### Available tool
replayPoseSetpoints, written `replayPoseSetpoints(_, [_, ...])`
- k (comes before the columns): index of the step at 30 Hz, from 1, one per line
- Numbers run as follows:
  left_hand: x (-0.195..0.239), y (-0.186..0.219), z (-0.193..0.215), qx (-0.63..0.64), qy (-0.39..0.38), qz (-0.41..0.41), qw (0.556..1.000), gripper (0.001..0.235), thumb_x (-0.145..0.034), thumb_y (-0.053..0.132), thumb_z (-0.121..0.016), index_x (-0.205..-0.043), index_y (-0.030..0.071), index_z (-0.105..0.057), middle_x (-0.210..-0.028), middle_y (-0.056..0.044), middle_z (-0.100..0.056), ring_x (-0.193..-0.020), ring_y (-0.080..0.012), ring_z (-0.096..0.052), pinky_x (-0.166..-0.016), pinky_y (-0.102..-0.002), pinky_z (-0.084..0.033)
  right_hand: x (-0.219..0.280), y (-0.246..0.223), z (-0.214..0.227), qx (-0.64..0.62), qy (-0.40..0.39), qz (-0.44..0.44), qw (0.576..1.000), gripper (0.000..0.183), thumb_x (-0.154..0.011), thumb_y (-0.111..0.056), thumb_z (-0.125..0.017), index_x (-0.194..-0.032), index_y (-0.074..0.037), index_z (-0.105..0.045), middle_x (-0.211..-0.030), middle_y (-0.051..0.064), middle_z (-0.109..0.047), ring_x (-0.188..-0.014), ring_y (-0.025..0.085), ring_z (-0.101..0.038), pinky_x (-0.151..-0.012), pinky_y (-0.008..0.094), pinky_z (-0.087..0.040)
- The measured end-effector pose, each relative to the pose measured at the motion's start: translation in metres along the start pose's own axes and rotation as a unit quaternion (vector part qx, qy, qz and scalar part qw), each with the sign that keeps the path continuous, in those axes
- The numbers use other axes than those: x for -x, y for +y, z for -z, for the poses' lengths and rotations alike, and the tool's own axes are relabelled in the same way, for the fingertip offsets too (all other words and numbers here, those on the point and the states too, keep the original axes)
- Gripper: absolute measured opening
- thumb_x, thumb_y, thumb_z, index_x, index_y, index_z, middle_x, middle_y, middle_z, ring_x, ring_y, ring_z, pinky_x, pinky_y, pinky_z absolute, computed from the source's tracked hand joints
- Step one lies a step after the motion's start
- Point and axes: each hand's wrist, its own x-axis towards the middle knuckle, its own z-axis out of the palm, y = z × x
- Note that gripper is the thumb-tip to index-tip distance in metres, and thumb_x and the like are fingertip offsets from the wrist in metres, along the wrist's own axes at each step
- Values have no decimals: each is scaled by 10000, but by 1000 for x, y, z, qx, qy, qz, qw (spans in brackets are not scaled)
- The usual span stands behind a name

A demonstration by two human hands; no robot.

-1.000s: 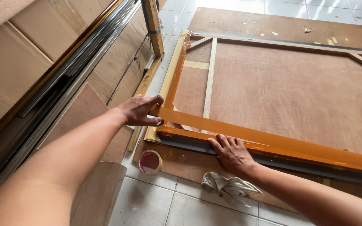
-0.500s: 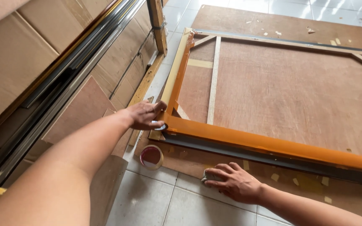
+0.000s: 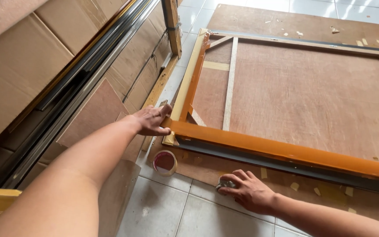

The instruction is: The person applies orange tape along the edges of a wooden frame lying on the floor, using a utility knife to cut the tape and smoothing it down with their hands.

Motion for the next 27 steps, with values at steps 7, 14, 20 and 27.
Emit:
replayPoseSetpoints(7, [-14,4,-8,4,33,-65,997,495,-959,378,-863,-1289,175,-554,-1173,-128,-628,-1005,-351,-684,-835,-497,-608,-2,0,-2,-42,8,2,999,525,-966,-108,-698,-1454,-300,-699,-1587,73,-541,-1309,388,-504,-946,580,-526])
replayPoseSetpoints(14, [-40,9,-22,-109,35,-42,993,473,-969,401,-853,-1284,121,-637,-1144,-127,-652,-1066,-306,-678,-840,-476,-655,-14,3,-5,-149,57,25,987,575,-953,51,-590,-1485,-132,-705,-1504,118,-671,-1177,352,-611,-930,502,-625])
replayPoseSetpoints(20, [-44,24,-19,-155,12,-28,987,434,-998,376,-820,-1323,128,-674,-1163,-119,-682,-1096,-273,-672,-864,-466,-679,-35,11,-5,-156,105,-14,982,526,-979,-14,-628,-1481,-142,-722,-1466,112,-698,-1240,314,-666,-1051,433,-587])
replayPoseSetpoints(27, [-48,32,-22,-211,8,-28,977,442,-991,369,-864,-1302,107,-691,-1212,-140,-708,-1107,-277,-693,-881,-439,-679,-50,14,11,-145,132,-50,979,613,-933,85,-528,-1467,-142,-727,-1492,118,-677,-1237,323,-668,-1066,433,-587])
